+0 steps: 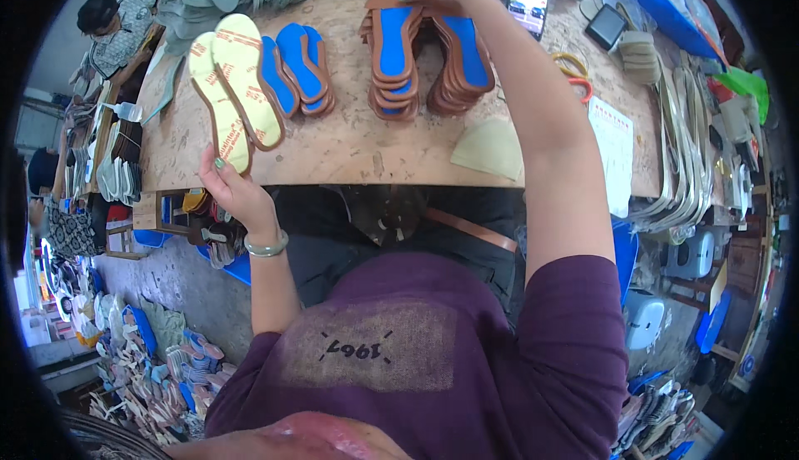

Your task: The person assembles sandals by hand in a workshop setting. They repeatedly pick up a blue sandal sole and a beige insole, align the insole onto the sole, and press them together. The person handles the items one at a time, stacking the finished pairs on the table.

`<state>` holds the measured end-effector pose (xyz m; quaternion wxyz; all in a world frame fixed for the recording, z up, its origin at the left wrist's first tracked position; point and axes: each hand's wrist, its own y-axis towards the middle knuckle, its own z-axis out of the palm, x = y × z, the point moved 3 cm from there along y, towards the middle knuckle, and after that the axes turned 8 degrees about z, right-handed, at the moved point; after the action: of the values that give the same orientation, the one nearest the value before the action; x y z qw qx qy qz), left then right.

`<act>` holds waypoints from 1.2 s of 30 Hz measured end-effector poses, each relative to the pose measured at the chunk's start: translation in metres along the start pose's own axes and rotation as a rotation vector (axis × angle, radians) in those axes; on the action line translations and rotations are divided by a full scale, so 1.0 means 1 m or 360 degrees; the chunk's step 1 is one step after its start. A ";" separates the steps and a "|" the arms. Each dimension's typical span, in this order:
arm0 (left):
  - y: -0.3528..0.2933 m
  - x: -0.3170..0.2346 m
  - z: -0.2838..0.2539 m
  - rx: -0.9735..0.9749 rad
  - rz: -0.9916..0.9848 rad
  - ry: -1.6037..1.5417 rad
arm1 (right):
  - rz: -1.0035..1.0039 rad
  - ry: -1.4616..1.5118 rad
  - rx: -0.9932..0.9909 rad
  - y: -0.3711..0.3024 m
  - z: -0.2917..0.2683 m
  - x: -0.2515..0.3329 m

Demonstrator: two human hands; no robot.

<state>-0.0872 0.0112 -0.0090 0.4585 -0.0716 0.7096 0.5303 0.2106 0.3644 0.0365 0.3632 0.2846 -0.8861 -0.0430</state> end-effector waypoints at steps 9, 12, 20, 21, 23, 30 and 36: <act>-0.008 -0.004 0.010 0.0018 -0.0258 -0.0433 | 0.0542 0.0876 0.0095 0.017 0.031 -0.031; -0.008 -0.008 0.017 0.0054 -0.0252 -0.0466 | 0.0775 0.0888 0.0072 0.022 0.029 -0.030; -0.016 -0.012 0.026 0.0083 -0.0237 -0.0327 | 0.0405 -0.0433 -0.0105 0.051 0.033 -0.049; -0.017 -0.011 0.027 0.0067 -0.0262 -0.0434 | 0.0011 -0.1133 -0.0047 0.050 0.026 -0.039; -0.016 -0.014 0.034 0.0117 -0.0243 -0.0503 | 0.0175 -0.0672 -0.0332 0.046 0.012 -0.049; -0.031 -0.043 0.046 0.0080 -0.0113 -0.0692 | -0.0187 0.0949 -0.0184 -0.146 0.080 0.208; -0.032 -0.055 0.040 0.0201 0.0234 -0.0175 | 0.0076 0.1300 -0.0422 -0.181 0.101 0.191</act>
<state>-0.0143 0.0092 0.0080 0.4600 0.0389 0.7188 0.5198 0.1186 0.0982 0.0296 0.7186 0.2086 -0.6626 -0.0318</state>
